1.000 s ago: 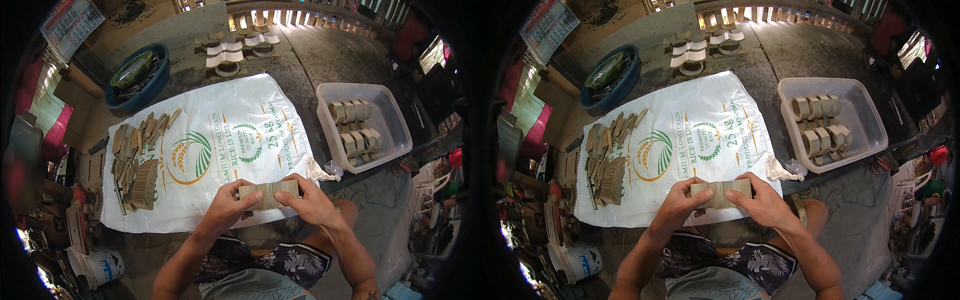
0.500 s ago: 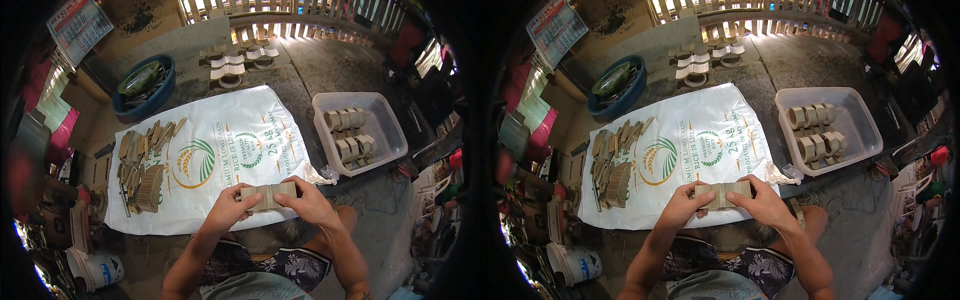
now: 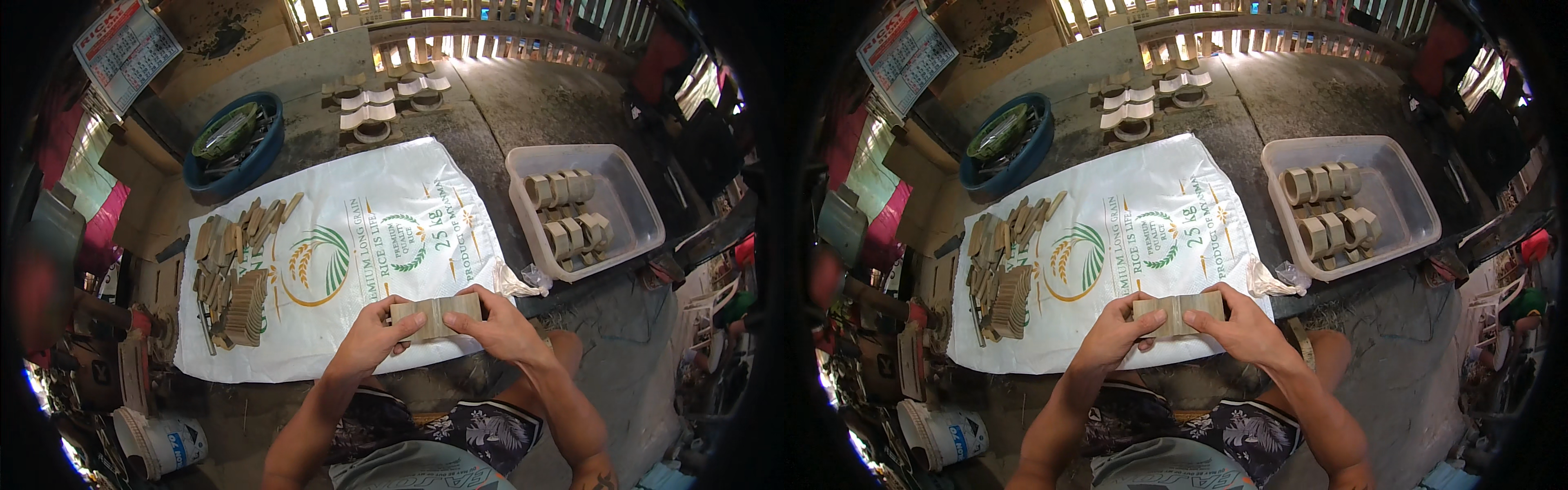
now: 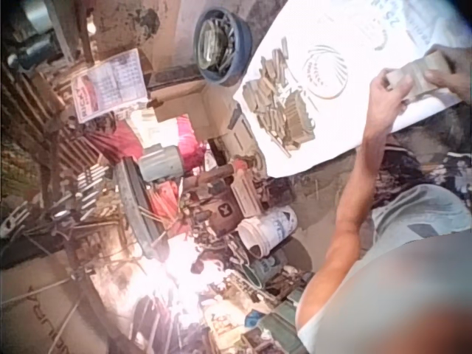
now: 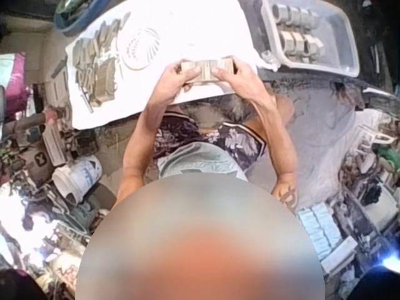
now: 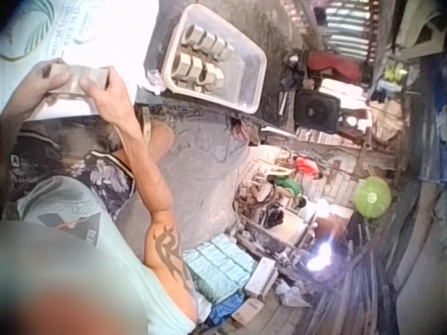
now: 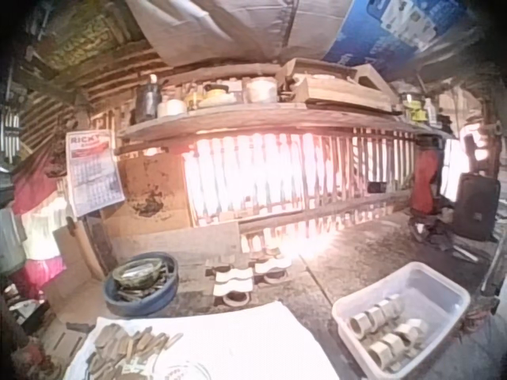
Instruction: The person assembles small wooden pieces by hand, aligning and pressing them together, then places the assembled units into a plastic container. The person also wipes the surfaces of some pieces with a cloth before assembly.
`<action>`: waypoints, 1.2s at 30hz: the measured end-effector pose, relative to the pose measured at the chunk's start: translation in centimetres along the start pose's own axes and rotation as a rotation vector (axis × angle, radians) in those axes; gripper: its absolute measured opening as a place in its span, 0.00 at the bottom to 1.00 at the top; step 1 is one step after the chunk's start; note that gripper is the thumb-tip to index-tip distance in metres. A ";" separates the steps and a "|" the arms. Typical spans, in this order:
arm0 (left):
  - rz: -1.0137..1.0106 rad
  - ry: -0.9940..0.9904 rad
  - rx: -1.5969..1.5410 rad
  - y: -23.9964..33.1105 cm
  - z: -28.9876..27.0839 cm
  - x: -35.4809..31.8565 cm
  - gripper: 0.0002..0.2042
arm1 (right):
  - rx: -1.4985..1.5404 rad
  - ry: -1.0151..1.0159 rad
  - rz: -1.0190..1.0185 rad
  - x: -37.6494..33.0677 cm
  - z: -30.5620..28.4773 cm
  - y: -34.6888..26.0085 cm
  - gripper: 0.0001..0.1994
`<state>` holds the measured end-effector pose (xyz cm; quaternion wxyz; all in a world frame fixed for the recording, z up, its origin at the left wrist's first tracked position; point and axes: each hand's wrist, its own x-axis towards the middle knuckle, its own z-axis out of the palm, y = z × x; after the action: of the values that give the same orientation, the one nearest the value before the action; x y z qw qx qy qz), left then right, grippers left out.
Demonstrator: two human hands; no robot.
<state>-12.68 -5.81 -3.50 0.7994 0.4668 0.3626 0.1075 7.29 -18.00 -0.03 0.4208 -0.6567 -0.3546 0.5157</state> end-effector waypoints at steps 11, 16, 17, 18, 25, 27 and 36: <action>-0.004 -0.001 0.012 0.1 0.0 0.0 0.12 | -0.017 -0.013 -0.042 0.1 0.0 0.0 0.24; 0.000 -0.006 -0.001 0.3 0.1 -0.1 0.12 | -0.022 -0.010 -0.035 0.1 0.1 0.1 0.24; -0.002 -0.002 0.002 0.4 0.1 0.0 0.12 | -0.027 -0.008 -0.037 0.1 0.0 0.1 0.24; 0.001 -0.009 -0.001 0.4 0.1 0.0 0.12 | -0.055 0.004 -0.051 0.1 0.0 0.2 0.24; 0.011 -0.033 0.000 0.1 -0.2 0.1 0.14 | -0.016 -0.009 -0.028 0.1 0.0 0.2 0.25; 0.008 -0.034 -0.006 0.0 -0.2 0.2 0.14 | -0.055 -0.001 -0.026 0.1 -0.1 0.2 0.25; 0.000 -0.037 -0.008 0.2 -0.2 0.1 0.13 | -0.038 -0.008 -0.042 0.2 0.0 0.3 0.26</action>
<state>-12.68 -5.55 -3.46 0.8078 0.4655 0.3472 0.1004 7.39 -17.94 -0.36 0.4176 -0.6548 -0.3797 0.5027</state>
